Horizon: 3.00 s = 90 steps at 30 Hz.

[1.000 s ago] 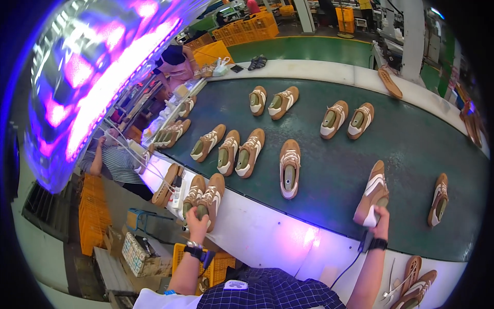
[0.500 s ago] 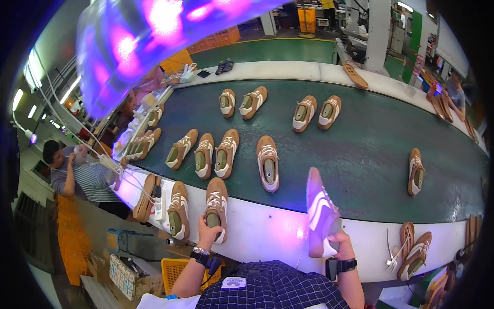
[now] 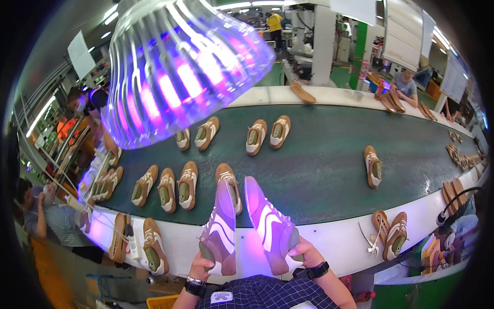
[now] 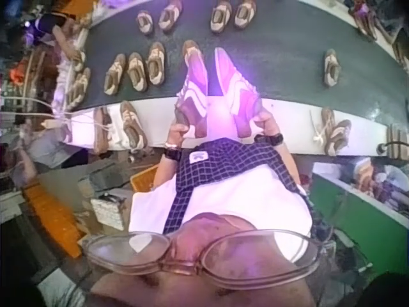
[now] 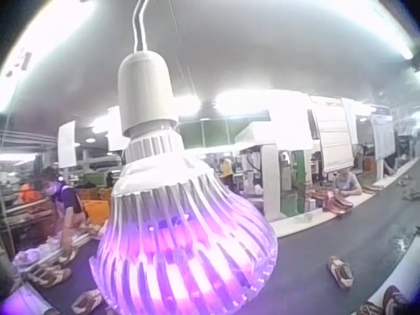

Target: Inspecting and marking shoes for quality control on a production line.

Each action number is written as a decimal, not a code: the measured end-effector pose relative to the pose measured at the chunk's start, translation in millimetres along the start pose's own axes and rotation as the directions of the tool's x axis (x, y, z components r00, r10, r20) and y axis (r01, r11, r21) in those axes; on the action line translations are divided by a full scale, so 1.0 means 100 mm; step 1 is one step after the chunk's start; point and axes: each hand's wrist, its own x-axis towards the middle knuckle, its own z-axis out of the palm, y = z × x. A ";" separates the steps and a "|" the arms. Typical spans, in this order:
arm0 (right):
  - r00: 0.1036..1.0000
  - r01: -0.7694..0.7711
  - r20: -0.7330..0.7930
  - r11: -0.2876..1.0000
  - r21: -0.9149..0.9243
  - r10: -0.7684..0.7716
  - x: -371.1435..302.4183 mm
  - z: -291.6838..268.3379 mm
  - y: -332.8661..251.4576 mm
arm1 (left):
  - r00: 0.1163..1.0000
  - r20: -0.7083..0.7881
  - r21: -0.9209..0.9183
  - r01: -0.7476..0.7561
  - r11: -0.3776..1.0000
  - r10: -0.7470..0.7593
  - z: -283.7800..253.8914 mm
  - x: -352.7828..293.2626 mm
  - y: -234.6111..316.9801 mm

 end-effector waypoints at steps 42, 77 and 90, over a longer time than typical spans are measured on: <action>0.948 0.028 0.303 0.972 0.234 -0.101 0.02 -0.13 -0.03 | 0.950 0.274 -0.097 0.180 0.979 -0.147 0.71 0.43 -0.04; 0.878 0.356 -0.446 0.859 0.367 -0.174 0.06 -0.02 0.14 | 0.953 -0.304 -0.296 -0.101 0.950 0.007 0.56 0.64 -0.31; 0.873 0.346 -0.464 0.862 0.370 -0.151 0.07 -0.08 0.16 | 0.940 -0.340 -0.255 -0.093 0.962 0.001 0.55 0.69 -0.35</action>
